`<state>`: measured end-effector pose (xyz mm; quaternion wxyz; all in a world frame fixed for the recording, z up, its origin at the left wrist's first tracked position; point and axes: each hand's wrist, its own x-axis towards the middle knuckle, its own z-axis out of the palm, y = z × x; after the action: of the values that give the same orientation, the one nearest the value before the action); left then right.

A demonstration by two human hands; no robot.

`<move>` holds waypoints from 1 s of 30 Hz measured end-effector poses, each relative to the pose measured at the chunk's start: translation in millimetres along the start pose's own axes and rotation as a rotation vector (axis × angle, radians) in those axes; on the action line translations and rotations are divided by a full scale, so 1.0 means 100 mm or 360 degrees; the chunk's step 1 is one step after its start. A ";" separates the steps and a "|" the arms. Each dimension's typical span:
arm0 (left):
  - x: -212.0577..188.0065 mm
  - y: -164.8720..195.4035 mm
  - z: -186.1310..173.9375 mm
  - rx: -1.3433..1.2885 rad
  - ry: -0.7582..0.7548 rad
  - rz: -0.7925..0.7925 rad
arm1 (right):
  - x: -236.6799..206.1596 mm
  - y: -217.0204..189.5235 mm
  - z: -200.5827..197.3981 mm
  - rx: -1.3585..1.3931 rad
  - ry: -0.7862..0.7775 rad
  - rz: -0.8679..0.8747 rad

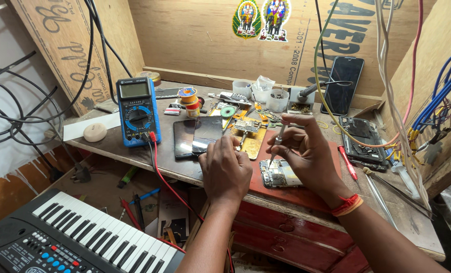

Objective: The person repairs a disassembled smartphone at a workbench, using a soldering iron and tweezers to work on the exposed internal board and reposition small components, with a multimeter connected nearby. They hold the phone chassis steady with one hand while applying the iron with the other throughout the clip.

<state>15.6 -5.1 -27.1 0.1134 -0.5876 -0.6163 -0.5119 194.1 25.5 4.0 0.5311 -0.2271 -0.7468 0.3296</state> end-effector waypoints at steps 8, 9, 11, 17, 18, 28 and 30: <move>-0.01 0.01 0.00 0.0010 0.0013 0.0004 | -0.07 -0.10 -0.07 -0.0285 0.0336 -0.0282; 0.00 0.02 0.00 0.0008 0.0023 0.0010 | -0.07 -0.11 -0.09 -0.0357 0.0361 -0.0282; 0.00 0.02 0.00 0.0007 0.0036 0.0018 | -0.06 -0.15 -0.11 -0.0501 0.0411 -0.0275; -0.01 0.00 0.01 0.0029 0.0033 -0.0004 | 0.02 -0.26 -0.31 -0.0843 0.0185 0.0406; 0.00 0.00 0.02 0.0018 0.0050 0.0014 | 0.04 -0.24 -0.33 -0.0922 0.0098 0.0379; -0.01 0.00 0.01 0.0024 0.0038 -0.0025 | 0.33 0.27 -0.77 -0.1573 0.0000 0.0417; -0.02 0.01 0.01 0.0019 0.0017 -0.0024 | 0.30 0.33 -0.87 -0.1597 0.0047 0.0508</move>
<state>16.9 -5.9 -28.2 0.1164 -0.5794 -0.6230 -0.5123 265.7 90.8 18.0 0.3107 -0.5691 -0.7613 0.0052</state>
